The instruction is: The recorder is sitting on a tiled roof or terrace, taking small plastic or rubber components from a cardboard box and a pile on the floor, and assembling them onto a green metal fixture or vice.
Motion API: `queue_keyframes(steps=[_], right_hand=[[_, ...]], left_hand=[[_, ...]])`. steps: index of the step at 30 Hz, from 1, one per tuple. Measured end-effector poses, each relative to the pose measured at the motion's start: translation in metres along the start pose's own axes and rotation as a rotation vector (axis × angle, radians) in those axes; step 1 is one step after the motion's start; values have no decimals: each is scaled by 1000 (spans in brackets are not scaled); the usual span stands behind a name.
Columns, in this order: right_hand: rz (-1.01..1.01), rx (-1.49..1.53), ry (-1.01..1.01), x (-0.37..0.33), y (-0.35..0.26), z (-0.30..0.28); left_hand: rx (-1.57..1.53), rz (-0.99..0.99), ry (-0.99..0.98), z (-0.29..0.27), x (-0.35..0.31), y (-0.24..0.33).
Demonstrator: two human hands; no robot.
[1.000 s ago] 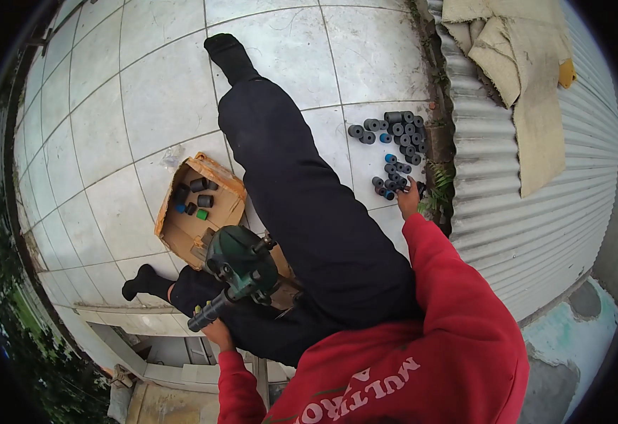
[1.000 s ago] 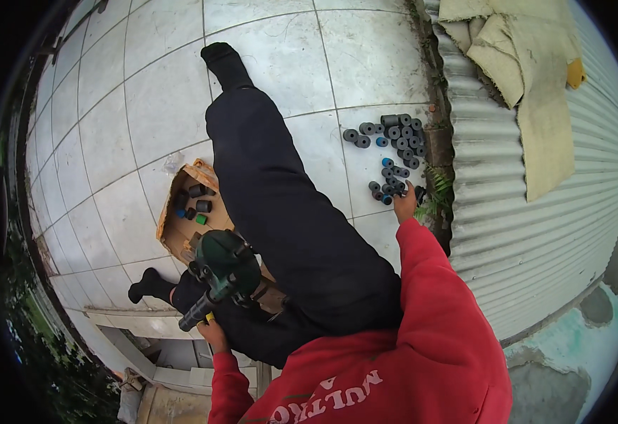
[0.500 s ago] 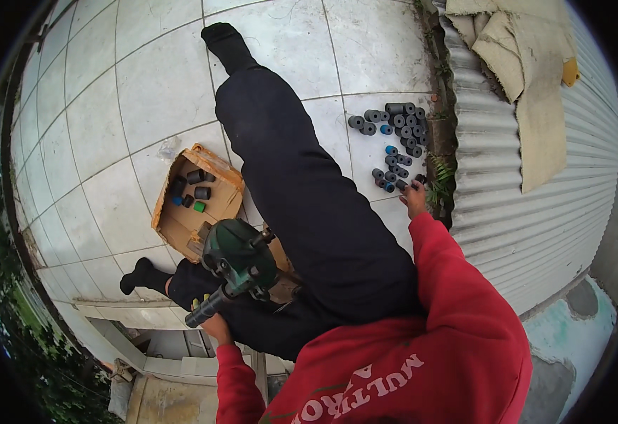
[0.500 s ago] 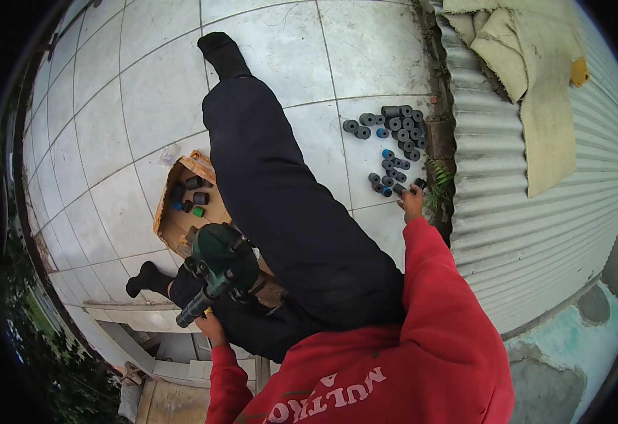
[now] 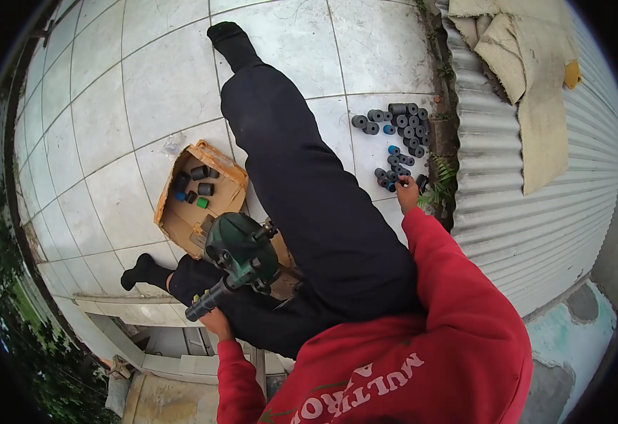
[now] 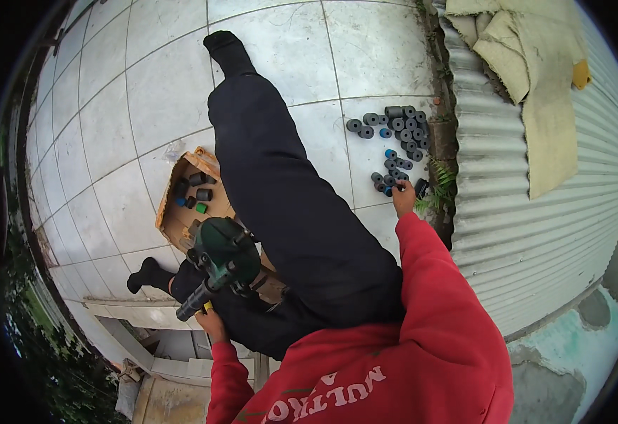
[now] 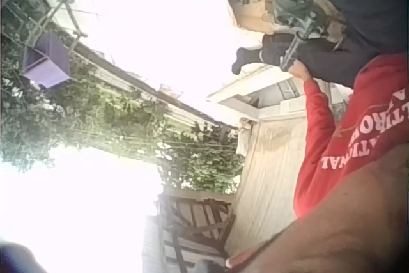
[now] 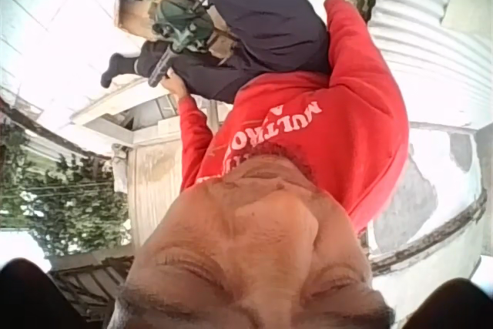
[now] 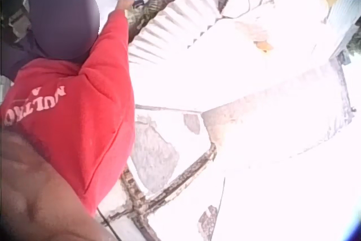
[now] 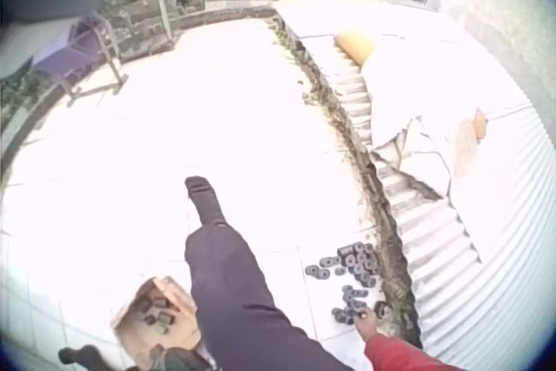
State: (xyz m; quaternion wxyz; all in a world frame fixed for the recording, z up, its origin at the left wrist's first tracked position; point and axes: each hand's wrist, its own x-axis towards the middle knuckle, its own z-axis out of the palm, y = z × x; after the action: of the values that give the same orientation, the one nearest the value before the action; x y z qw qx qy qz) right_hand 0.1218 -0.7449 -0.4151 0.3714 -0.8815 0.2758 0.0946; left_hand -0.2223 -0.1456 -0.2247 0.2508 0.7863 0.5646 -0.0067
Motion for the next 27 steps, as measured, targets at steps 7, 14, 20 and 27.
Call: queue_keyframes(steps=[7, 14, 20, 27], right_hand=[[-47, -27, 36, -3, -11, -10], [-252, -519, 45, -30, -65, -18], [-307, -564, -130, -37, -60, -25], [-48, -465, -209, -42, -38, -27]], left_hand=[[135, 28, -2, 2, 4, -11], [166, -144, -97, -8, 7, -21], [157, 32, 2, 3, 2, -2], [140, -96, -114, -7, 6, 3]])
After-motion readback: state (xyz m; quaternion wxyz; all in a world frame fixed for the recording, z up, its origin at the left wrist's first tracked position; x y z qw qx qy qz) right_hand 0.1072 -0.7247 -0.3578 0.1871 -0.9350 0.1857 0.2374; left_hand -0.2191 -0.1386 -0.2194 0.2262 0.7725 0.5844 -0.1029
